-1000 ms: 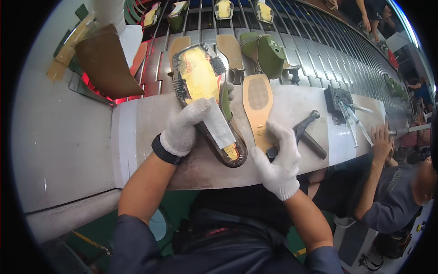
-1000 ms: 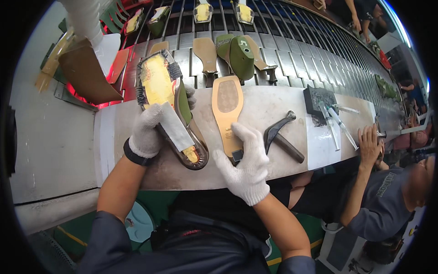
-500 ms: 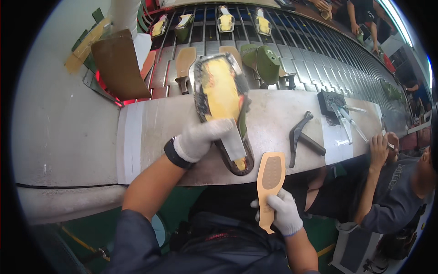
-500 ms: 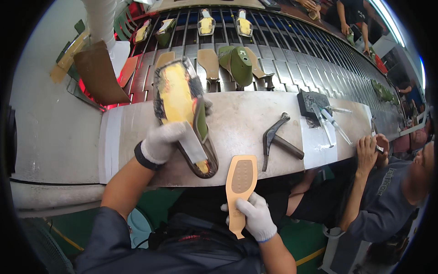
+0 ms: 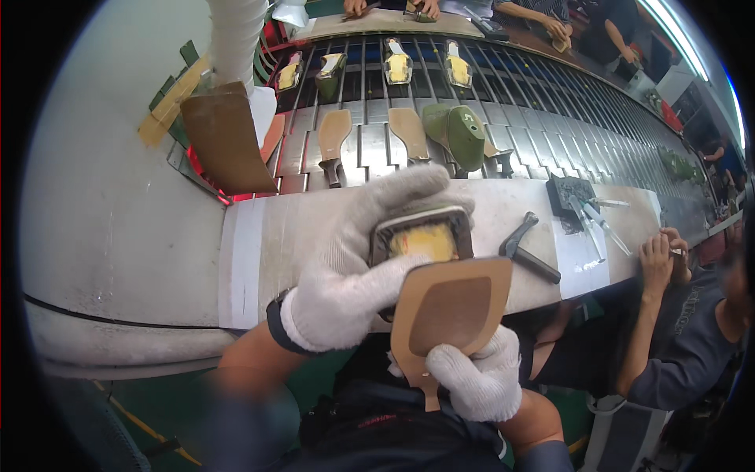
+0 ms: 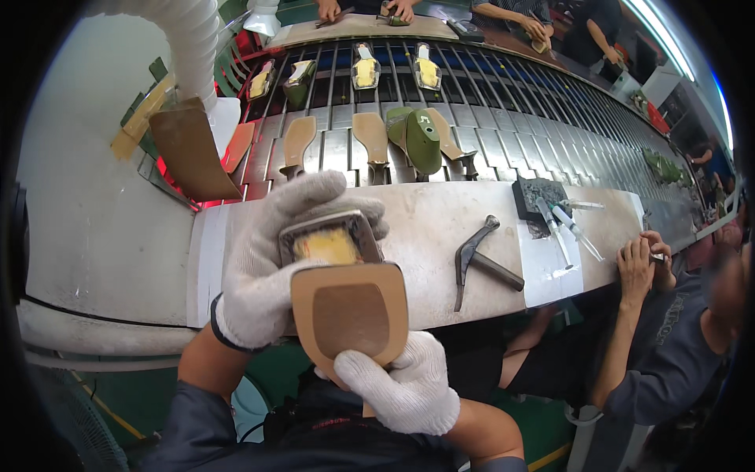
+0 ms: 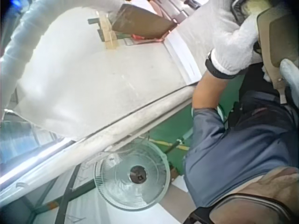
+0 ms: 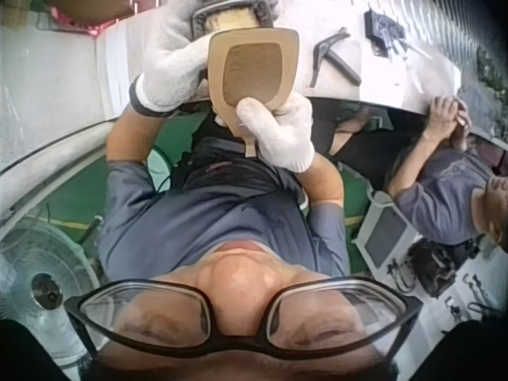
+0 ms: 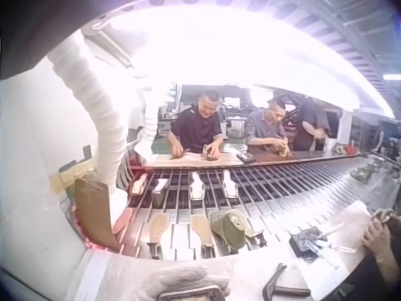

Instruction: The person assembles high-heeled shoes by taking shoe lasts and soles from a conveyor belt, pressing the soles onto the lasts by hand, and hammering along the edges with a hammer.

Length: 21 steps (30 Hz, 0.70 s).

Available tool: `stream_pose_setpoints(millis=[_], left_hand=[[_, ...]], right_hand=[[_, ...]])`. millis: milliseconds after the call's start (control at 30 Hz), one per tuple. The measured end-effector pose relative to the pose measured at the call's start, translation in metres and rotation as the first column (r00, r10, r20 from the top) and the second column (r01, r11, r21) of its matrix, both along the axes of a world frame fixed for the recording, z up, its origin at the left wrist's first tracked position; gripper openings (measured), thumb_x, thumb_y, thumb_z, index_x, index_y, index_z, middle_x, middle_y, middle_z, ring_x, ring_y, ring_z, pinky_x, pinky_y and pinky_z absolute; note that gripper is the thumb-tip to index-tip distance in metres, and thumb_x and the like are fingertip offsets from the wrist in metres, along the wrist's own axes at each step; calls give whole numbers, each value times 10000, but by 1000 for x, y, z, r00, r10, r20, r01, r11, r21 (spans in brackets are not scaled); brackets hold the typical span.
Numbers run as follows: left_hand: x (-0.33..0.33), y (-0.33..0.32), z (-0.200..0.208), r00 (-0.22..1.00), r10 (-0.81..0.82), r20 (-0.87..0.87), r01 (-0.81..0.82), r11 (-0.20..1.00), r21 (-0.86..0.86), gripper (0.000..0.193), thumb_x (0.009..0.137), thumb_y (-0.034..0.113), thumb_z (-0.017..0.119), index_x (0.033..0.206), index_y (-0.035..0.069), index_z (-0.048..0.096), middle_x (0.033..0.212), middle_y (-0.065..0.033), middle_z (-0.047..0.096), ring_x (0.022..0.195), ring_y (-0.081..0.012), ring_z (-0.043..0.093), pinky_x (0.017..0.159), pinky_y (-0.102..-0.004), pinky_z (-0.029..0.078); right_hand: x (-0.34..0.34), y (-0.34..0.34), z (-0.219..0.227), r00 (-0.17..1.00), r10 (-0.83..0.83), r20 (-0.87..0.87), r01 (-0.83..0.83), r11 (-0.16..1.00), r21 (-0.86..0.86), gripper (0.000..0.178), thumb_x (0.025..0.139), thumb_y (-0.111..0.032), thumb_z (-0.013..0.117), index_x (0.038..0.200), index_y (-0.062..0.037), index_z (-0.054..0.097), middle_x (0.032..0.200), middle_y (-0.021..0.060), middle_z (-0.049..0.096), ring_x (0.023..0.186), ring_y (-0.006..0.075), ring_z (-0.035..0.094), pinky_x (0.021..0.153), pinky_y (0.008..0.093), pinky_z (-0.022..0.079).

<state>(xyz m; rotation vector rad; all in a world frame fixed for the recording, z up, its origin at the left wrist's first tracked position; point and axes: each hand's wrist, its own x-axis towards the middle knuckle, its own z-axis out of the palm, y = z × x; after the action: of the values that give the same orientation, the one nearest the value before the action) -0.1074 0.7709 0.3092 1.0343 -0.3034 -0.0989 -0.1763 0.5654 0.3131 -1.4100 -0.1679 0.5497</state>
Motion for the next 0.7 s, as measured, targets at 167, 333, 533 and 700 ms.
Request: stream_pose_setpoints(millis=[167,333,533,700], left_hand=[[-4,14,18,957,-148,-251,130,988,-84,769,945,279,892,1543,-59,546,1536,-290,638,1436,-386,643,1212,-516,538],[-10,21,0,984,-145,106,128,980,155,957,837,320,996,1572,-56,512,1549,-297,628,1470,-376,616,1222,-517,525],[-9,23,-7,957,-148,250,95,973,213,903,853,241,986,1560,-51,506,1553,-290,623,1464,-353,621,1206,-513,537],[-14,23,-7,965,-140,224,85,967,238,845,880,220,965,1544,-41,511,1558,-291,618,1449,-339,632,1196,-506,547]], right_hand=[[11,8,-2,998,-29,50,32,998,-62,338,1089,-213,683,1201,91,779,956,130,816,814,138,742,717,324,616],[9,11,1,993,-45,107,60,989,-139,275,1074,-211,733,1132,35,840,776,58,790,666,54,671,610,275,550],[9,14,0,977,-55,207,83,988,-132,254,1039,-168,749,1157,38,839,839,104,819,641,96,693,636,287,573],[5,12,-2,982,-49,180,71,990,-119,252,1050,-160,753,1158,51,837,907,112,845,684,111,716,671,302,597]])
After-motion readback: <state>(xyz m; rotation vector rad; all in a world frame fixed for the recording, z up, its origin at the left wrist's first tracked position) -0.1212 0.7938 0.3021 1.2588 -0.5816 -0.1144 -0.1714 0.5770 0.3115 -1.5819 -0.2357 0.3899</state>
